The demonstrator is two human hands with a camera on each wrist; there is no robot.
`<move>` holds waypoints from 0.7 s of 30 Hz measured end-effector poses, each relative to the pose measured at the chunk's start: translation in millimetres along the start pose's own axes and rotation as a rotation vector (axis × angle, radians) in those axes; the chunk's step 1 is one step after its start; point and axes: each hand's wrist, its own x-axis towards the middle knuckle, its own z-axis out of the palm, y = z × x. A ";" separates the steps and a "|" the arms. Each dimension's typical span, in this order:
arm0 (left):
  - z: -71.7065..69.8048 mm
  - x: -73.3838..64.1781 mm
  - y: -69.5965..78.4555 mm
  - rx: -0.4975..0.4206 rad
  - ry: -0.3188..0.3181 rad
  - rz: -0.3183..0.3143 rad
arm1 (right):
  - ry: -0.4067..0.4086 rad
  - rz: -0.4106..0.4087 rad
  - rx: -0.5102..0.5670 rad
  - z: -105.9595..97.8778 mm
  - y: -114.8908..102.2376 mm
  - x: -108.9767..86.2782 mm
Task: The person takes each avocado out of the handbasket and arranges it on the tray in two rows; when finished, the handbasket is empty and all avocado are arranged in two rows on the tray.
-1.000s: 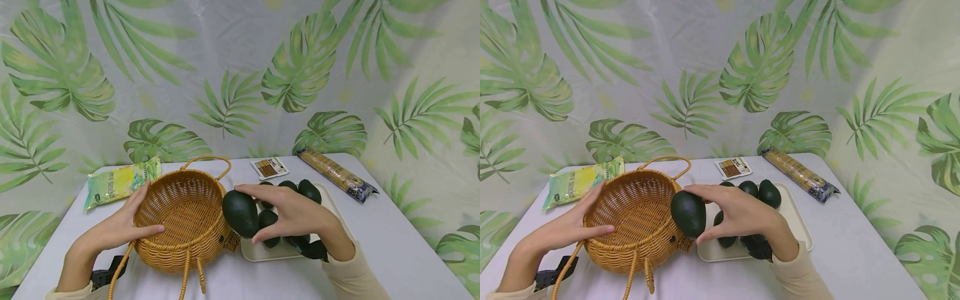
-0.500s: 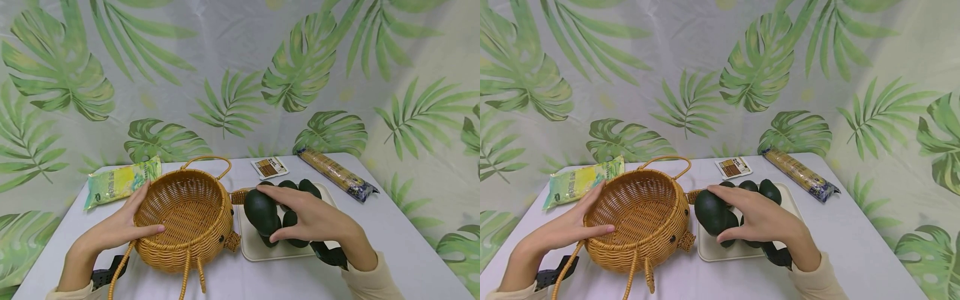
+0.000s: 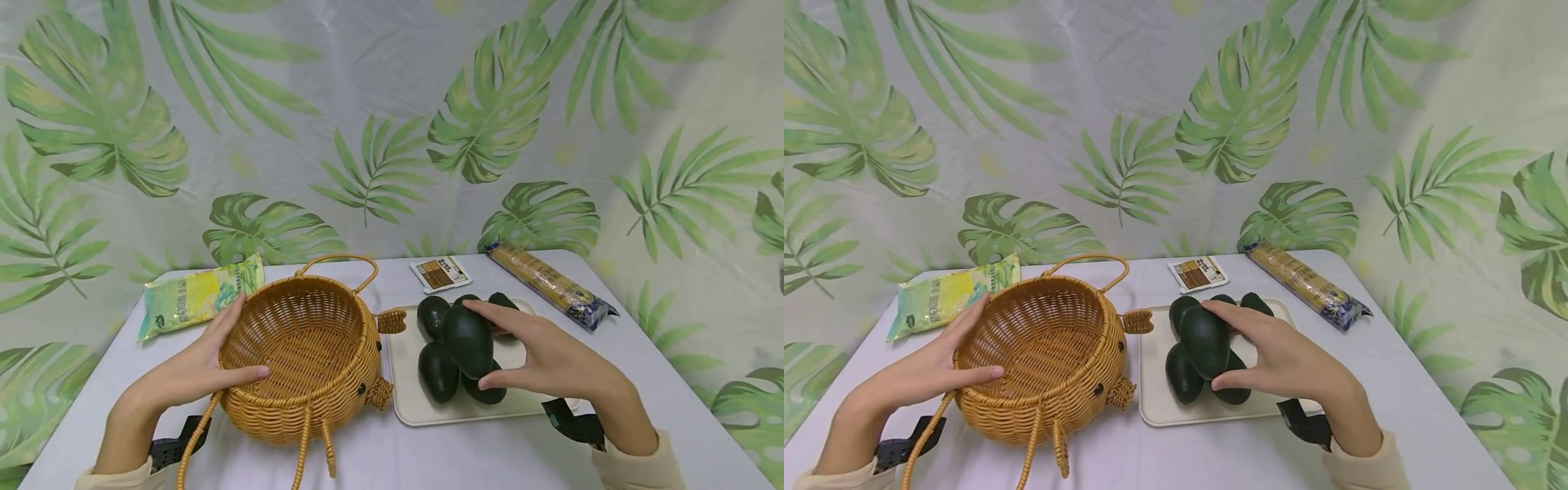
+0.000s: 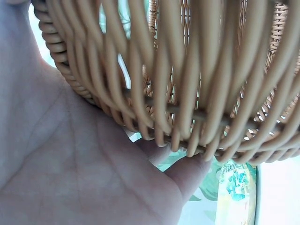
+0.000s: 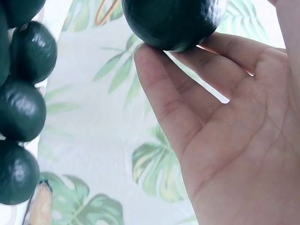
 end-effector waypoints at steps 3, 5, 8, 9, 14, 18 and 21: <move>-0.3 -0.2 -0.4 0.002 -0.002 -0.009 | 0.014 0.026 -0.031 0.2 4.9 -5.5; -0.4 -0.1 -0.4 0.002 -0.003 -0.013 | 0.022 0.044 -0.036 1.1 8.9 -9.2; -0.6 -0.2 0.0 -0.002 -0.006 -0.018 | 0.028 0.080 -0.036 2.4 15.3 -15.1; -0.6 -0.3 0.1 -0.002 -0.006 -0.019 | 0.033 0.087 -0.034 2.5 17.5 -17.0; -0.5 -1.1 -0.2 -0.012 -0.011 -0.024 | 0.052 0.104 -0.036 1.1 27.8 -24.7; -0.4 -0.3 -0.9 -0.014 -0.010 -0.020 | 0.065 0.124 -0.040 -0.4 33.8 -30.5; -1.0 0.3 -0.9 -0.014 -0.007 -0.013 | 0.071 0.131 -0.040 0.1 37.9 -35.9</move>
